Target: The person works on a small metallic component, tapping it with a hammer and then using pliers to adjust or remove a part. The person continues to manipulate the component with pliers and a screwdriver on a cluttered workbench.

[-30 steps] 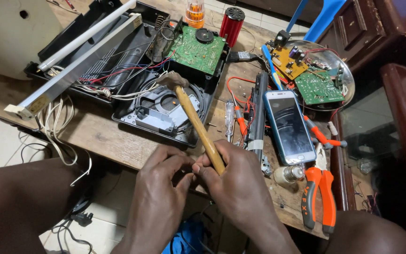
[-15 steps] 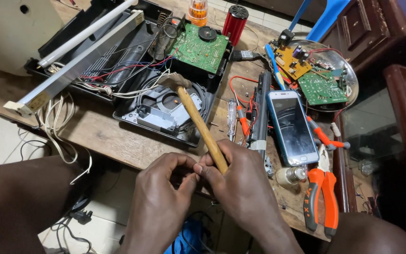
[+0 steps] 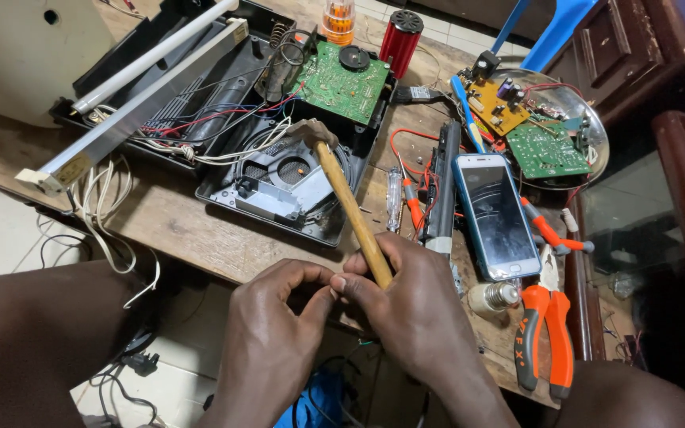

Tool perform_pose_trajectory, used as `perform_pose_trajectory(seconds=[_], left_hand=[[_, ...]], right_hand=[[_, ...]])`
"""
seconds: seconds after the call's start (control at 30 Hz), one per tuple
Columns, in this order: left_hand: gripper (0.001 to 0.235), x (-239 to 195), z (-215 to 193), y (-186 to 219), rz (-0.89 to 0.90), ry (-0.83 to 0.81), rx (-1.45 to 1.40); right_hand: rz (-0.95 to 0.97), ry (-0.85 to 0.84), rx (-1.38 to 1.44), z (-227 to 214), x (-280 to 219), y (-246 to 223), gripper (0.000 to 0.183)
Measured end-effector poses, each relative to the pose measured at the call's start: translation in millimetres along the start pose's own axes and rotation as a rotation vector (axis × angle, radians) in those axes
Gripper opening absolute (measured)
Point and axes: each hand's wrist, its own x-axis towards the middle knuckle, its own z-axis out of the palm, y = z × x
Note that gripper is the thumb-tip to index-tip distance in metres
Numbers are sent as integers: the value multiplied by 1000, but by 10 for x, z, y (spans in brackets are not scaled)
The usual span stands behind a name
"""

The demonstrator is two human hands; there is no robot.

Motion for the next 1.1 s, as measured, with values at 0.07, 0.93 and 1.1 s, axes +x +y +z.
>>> perform_pose_trajectory(seconds=[0.07,0.93,1.1], left_hand=[[10,1,7,-2,6,3,3],[13,-90,150,-151,58,121,-89],[9,-50,186,-177,54,135,-56]], right_hand=[[-21,7,4,5,1,31,16],[-26,116,-318,-70,-869,911,29],[-98,333,-220,245,-863,1437,24]])
